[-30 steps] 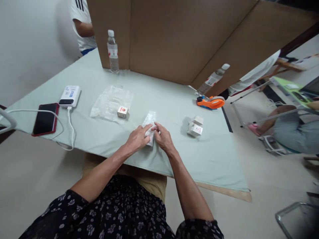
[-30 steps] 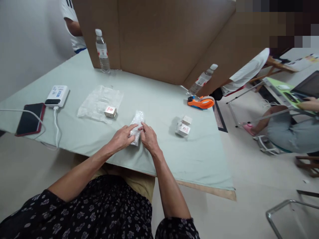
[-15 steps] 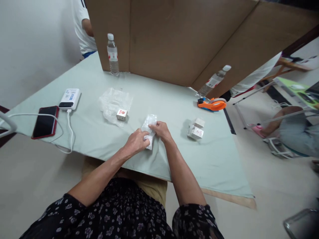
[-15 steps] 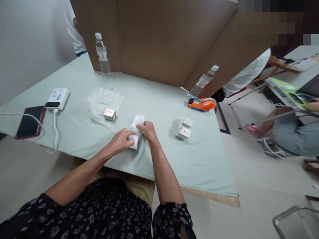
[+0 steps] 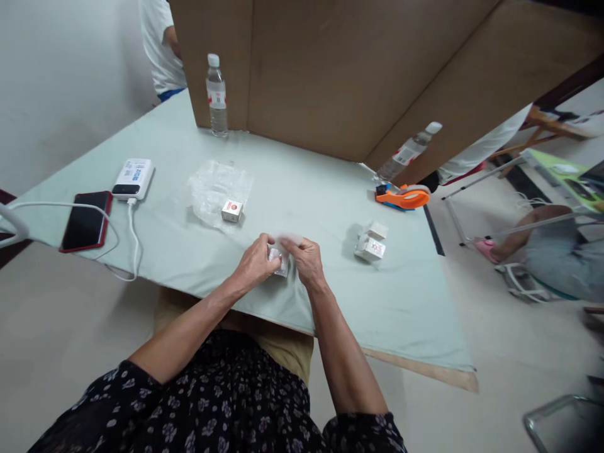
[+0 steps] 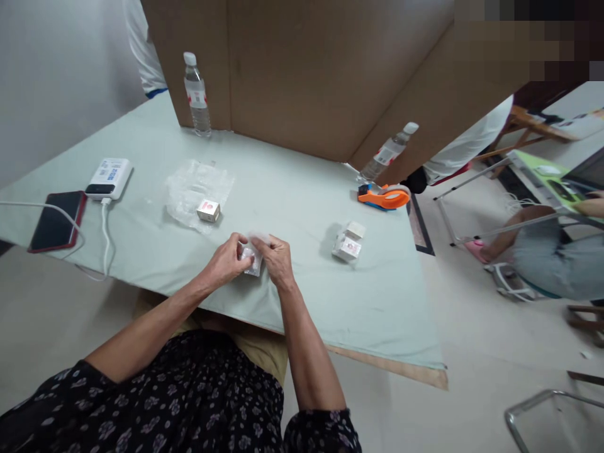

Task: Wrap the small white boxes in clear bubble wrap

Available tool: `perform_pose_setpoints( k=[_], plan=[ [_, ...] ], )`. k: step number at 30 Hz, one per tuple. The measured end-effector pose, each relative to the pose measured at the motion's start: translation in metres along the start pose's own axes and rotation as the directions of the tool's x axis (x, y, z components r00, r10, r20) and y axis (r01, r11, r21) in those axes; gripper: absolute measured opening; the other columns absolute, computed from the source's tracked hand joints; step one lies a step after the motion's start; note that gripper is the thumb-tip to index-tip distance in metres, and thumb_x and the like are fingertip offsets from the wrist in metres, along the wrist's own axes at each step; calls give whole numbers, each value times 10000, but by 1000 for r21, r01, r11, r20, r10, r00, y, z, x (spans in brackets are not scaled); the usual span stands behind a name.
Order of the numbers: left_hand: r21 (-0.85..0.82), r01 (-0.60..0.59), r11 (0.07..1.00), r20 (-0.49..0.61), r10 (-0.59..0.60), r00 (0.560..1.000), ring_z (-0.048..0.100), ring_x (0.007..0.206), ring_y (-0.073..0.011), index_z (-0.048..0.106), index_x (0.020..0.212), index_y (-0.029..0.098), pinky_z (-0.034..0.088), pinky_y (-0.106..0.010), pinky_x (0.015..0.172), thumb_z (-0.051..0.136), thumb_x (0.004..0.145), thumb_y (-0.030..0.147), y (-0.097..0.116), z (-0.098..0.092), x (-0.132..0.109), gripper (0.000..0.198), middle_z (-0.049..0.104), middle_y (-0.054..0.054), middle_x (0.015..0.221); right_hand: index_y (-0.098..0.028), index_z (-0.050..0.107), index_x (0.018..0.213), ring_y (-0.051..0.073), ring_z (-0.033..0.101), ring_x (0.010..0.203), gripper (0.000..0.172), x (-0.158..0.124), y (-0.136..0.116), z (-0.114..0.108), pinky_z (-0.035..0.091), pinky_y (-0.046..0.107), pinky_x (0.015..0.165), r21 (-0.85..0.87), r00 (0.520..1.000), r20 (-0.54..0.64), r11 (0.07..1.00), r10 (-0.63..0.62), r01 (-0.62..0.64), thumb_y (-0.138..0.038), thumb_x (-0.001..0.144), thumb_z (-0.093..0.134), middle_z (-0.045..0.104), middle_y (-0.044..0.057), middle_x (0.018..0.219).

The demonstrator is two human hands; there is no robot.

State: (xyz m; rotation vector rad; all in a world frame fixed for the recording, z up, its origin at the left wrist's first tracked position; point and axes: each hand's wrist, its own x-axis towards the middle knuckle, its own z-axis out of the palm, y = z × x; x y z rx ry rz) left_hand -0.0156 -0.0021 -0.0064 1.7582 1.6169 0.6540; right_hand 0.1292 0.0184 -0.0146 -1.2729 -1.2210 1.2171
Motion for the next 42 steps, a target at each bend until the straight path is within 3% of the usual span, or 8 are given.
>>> perform_pose_setpoints(
  k=[4, 7, 13, 18, 21, 28, 35, 42],
  plan=[
    [-18, -59, 998, -109, 57, 992, 566, 1082, -243, 453, 1343, 147, 463, -375, 969, 666, 736, 272, -7, 2, -2, 655, 591, -103, 1126, -191, 744, 770, 207, 650, 779, 303, -14, 1, -3, 516, 330, 742, -112, 997, 63, 992, -53, 60, -488, 754, 685, 713, 18, 790],
    [-69, -209, 975, -69, 205, 976, 507, 1190, -227, 542, 1256, 178, 418, -356, 1045, 622, 765, 219, -12, 0, 1, 499, 572, -98, 1215, -211, 765, 869, 249, 682, 962, 284, -21, 4, -5, 523, 381, 886, -172, 985, 117, 975, -125, 144, -461, 796, 650, 756, 44, 965],
    [-153, -203, 967, -17, 202, 979, 553, 937, -187, 578, 924, 196, 470, -319, 881, 616, 747, 183, -14, -3, 5, 182, 604, -25, 941, -270, 744, 1079, 250, 578, 1268, 275, -38, 16, -15, 396, 466, 1107, -310, 902, 239, 853, -359, 421, -335, 876, 570, 734, 51, 1169],
    [-264, -148, 953, -1, 154, 988, 551, 868, -163, 543, 900, 193, 478, -303, 823, 552, 751, 150, -17, 1, 4, 155, 600, -20, 942, -252, 538, 1391, 294, 436, 1402, 600, -50, 29, -20, 354, 507, 1136, -435, 792, 365, 662, -489, 610, -372, 824, 694, 583, 101, 1412],
    [-323, -169, 931, 19, 185, 983, 575, 898, -175, 555, 928, 184, 492, -325, 843, 545, 773, 200, -25, 0, 5, 156, 624, -46, 1012, -265, 532, 1391, 265, 485, 1367, 508, -48, 36, -21, 388, 478, 1110, -483, 760, 362, 589, -539, 648, -265, 886, 585, 591, 91, 1403],
    [-338, -255, 906, 233, 343, 910, 423, 1365, -314, 532, 1325, 176, 314, -451, 1155, 724, 688, 327, -42, -28, 5, 682, 477, -141, 1464, -255, 679, 1184, 261, 623, 1174, 330, -34, 29, -15, 445, 423, 1015, -443, 889, 206, 771, -410, 458, -334, 876, 592, 698, 62, 1238],
    [-614, -45, 788, 289, 277, 916, 617, 1042, -246, 589, 1184, 142, 482, -390, 934, 714, 747, 338, -34, -17, 1, 495, 660, -104, 1140, -184, 667, 807, 151, 529, 655, 359, -29, 23, -10, 420, 265, 605, -154, 992, 122, 987, -32, 51, -522, 865, 560, 619, -9, 701],
    [-720, 74, 690, 266, 177, 947, 609, 1015, -211, 553, 1239, 130, 473, -314, 872, 749, 691, 269, -27, -11, 2, 598, 651, -90, 1141, -202, 614, 772, 141, 477, 646, 400, -32, 20, -16, 388, 255, 590, -190, 994, 111, 981, -18, 39, -592, 845, 567, 556, -21, 681]
  ],
)
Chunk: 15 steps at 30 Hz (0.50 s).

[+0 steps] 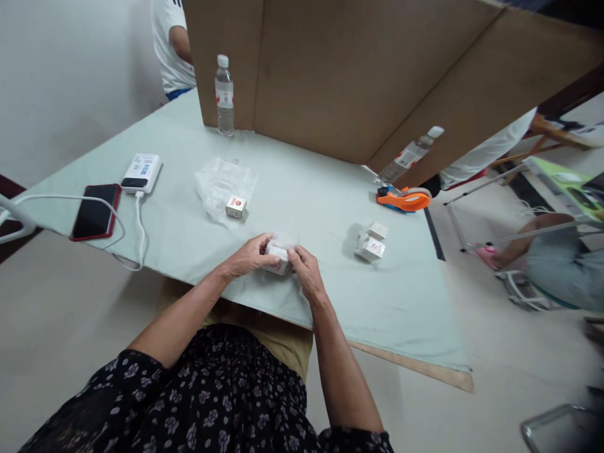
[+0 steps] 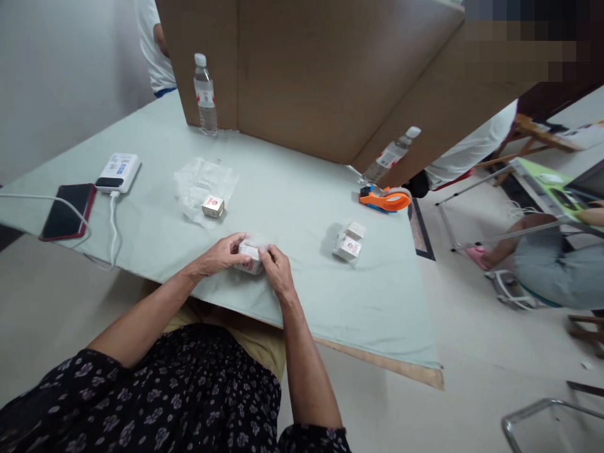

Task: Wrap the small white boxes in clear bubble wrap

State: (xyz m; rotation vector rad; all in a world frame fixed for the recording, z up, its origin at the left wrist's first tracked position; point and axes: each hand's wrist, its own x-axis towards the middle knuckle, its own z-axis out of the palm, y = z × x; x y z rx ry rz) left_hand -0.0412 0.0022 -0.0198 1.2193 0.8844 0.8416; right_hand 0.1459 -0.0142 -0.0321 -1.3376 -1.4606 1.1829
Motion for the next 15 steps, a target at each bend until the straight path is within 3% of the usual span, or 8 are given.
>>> perform_pose_setpoints(
  k=[4, 11, 15],
  plan=[
    [28, 43, 999, 19, -43, 999, 609, 923, -178, 621, 1138, 128, 467, -264, 782, 715, 707, 246, 8, 1, -1, 456, 669, -54, 1022, -208, 641, 998, 181, 570, 775, 456, -2, -1, -3, 462, 291, 697, 33, 995, 100, 999, 7, -11, -556, 721, 739, 663, 17, 880],
    [-152, 63, 986, 6, -63, 998, 618, 826, -157, 577, 1218, 121, 480, -257, 731, 739, 682, 252, 3, 3, -3, 575, 671, -46, 945, -201, 622, 878, 161, 533, 700, 427, -1, -2, -1, 424, 282, 636, 30, 992, 118, 998, 53, -57, -550, 684, 773, 618, -4, 772],
    [-175, 95, 980, -42, -104, 994, 599, 762, -129, 553, 1231, 114, 469, -246, 706, 767, 657, 244, -3, 3, -2, 626, 654, -31, 921, -202, 653, 877, 161, 533, 709, 400, 0, -11, -3, 421, 291, 663, 11, 993, 108, 999, 37, -39, -560, 722, 740, 621, -1, 770]
  ],
)
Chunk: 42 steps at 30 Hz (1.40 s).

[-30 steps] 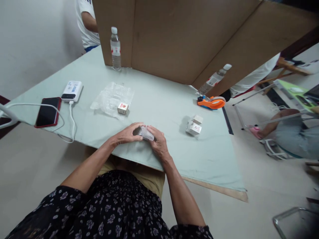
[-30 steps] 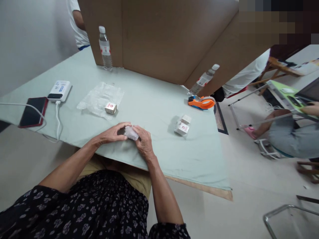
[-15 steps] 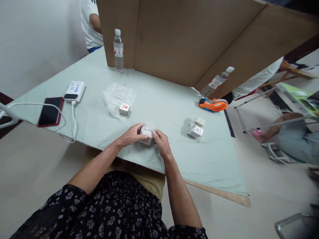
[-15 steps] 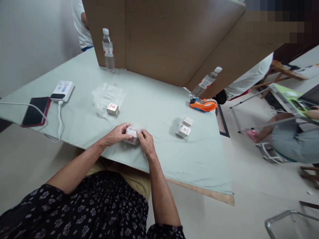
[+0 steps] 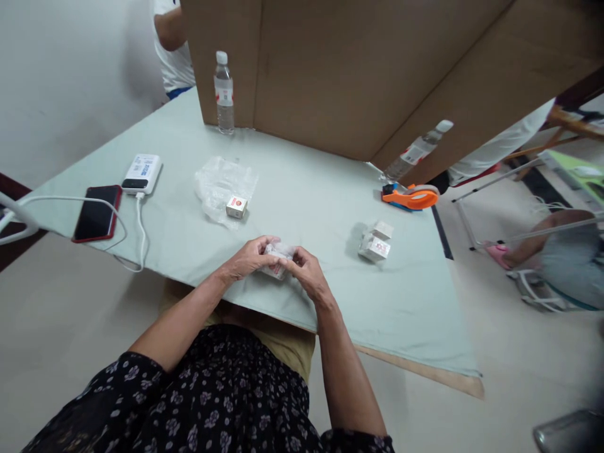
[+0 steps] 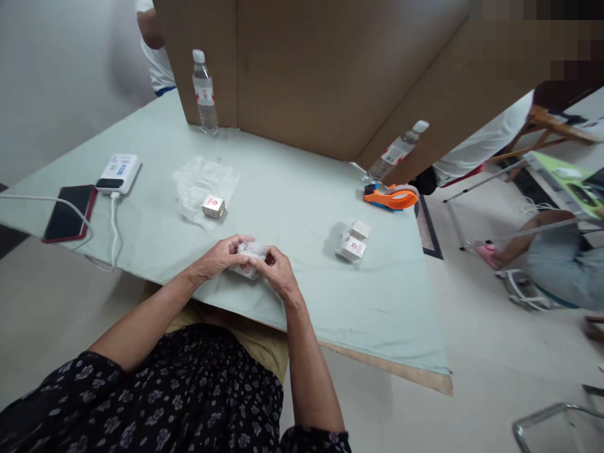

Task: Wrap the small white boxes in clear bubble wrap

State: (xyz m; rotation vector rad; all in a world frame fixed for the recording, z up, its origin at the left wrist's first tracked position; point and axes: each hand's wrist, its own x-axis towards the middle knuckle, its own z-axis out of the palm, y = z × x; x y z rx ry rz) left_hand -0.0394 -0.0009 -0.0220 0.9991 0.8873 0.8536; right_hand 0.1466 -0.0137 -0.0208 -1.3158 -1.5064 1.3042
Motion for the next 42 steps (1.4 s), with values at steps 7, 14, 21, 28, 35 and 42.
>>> perform_pose_setpoints(
  k=[7, 14, 21, 28, 35, 42],
  plan=[
    [-19, -25, 999, -33, 24, 999, 614, 964, -177, 507, 1342, 112, 485, -274, 824, 766, 673, 235, -4, -1, 1, 728, 647, -100, 1134, -200, 670, 861, 158, 554, 708, 390, 1, 2, 2, 437, 291, 677, 64, 1000, -19, 998, -9, 10, -560, 725, 735, 643, 2, 766],
    [-27, -14, 1000, -2, 14, 1000, 621, 1031, -215, 499, 1364, 129, 509, -322, 858, 774, 682, 242, -3, -3, 2, 743, 631, -138, 1220, -190, 678, 868, 157, 541, 673, 398, 25, -3, 4, 427, 282, 611, 129, 992, -110, 991, 54, -40, -559, 719, 692, 651, 12, 739],
    [72, -34, 997, -34, 36, 999, 636, 876, -174, 524, 1324, 110, 506, -297, 787, 757, 720, 299, -4, -2, 3, 675, 671, -87, 1038, -203, 635, 690, 135, 485, 617, 245, 30, -13, 10, 415, 280, 621, 191, 985, -171, 981, 10, 23, -438, 704, 703, 581, -24, 638],
    [249, -162, 955, -117, 195, 974, 573, 755, -136, 600, 1193, 117, 469, -261, 736, 695, 781, 386, -17, 3, 4, 502, 630, -15, 830, -200, 630, 722, 166, 545, 732, 202, 8, -9, 27, 459, 303, 731, 87, 963, -266, 994, -44, 69, -392, 787, 630, 599, 10, 759],
    [284, -192, 939, -197, 253, 947, 541, 754, -133, 593, 1161, 121, 451, -261, 756, 620, 826, 440, -22, 11, 3, 463, 614, -18, 846, -229, 556, 780, 194, 540, 857, 218, -1, 5, 48, 444, 345, 867, -195, 858, -429, 956, -283, 218, -374, 915, 467, 597, 47, 859],
    [176, -168, 970, -106, 188, 976, 586, 1052, -198, 498, 1345, 118, 449, -306, 936, 659, 770, 314, -16, 1, -3, 628, 622, -113, 1201, -223, 586, 812, 188, 538, 826, 216, 3, 9, 46, 453, 334, 838, -143, 867, -445, 974, -224, 178, -410, 890, 511, 608, 45, 866]
  ],
)
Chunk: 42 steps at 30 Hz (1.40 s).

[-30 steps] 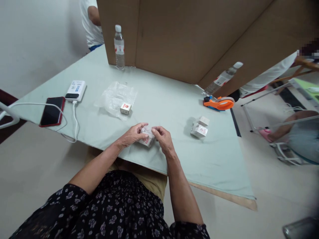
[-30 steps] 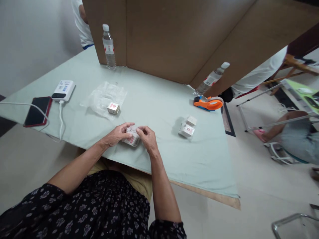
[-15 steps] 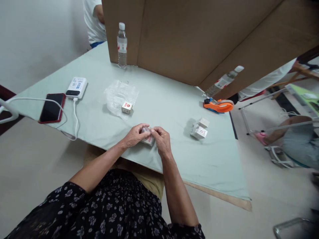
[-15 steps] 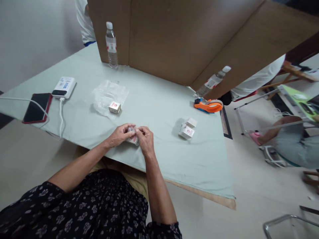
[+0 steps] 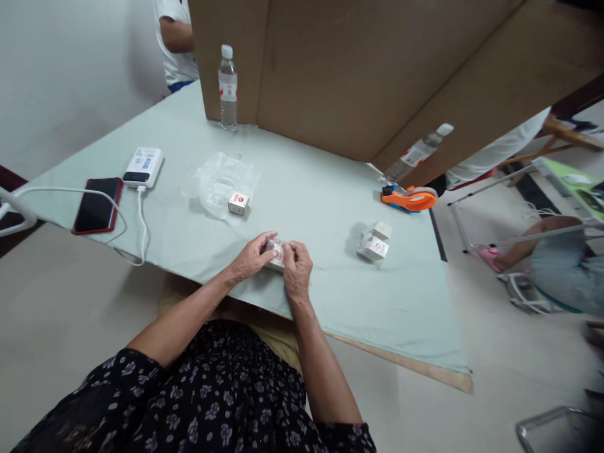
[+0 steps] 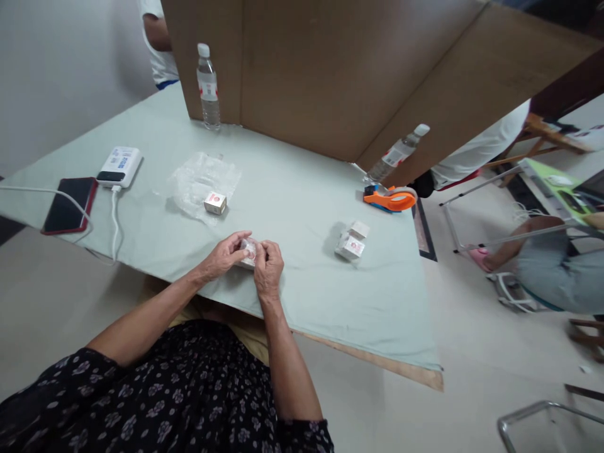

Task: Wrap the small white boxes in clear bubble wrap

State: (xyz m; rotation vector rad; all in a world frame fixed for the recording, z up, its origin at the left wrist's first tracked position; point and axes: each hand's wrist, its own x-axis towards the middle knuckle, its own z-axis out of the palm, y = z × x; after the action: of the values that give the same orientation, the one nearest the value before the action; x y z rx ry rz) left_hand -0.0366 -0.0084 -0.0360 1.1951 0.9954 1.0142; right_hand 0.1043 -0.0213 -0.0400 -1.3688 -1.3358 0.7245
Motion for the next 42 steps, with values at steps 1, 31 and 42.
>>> perform_pose_setpoints(
  k=[1, 31, 42],
  plan=[
    [-2, 4, 1000, -10, -4, 1000, 584, 1064, -202, 502, 1344, 114, 448, -311, 948, 657, 770, 310, 0, 0, 0, 626, 620, -117, 1212, -218, 597, 830, 186, 543, 826, 216, 1, 0, -1, 456, 331, 835, 15, 1000, 14, 1000, 19, -19, -413, 883, 518, 615, 45, 873],
    [-27, 65, 998, 220, -57, 974, 576, 1193, -243, 396, 1459, 154, 427, -394, 1055, 711, 771, 306, 10, -17, 1, 772, 536, -160, 1374, -226, 635, 1176, 291, 580, 1166, 416, 15, 11, -45, 377, 438, 1013, -312, 799, 462, 774, -384, 552, -480, 849, 667, 684, 112, 1179],
    [197, 43, 979, 203, -84, 976, 625, 1059, -245, 504, 1365, 121, 469, -433, 986, 760, 694, 271, 10, -21, 5, 733, 647, -135, 1197, -211, 617, 1190, 287, 576, 1162, 423, 19, 6, -49, 406, 438, 992, -342, 823, 501, 812, -268, 473, -449, 845, 678, 675, 113, 1197]
  ],
)
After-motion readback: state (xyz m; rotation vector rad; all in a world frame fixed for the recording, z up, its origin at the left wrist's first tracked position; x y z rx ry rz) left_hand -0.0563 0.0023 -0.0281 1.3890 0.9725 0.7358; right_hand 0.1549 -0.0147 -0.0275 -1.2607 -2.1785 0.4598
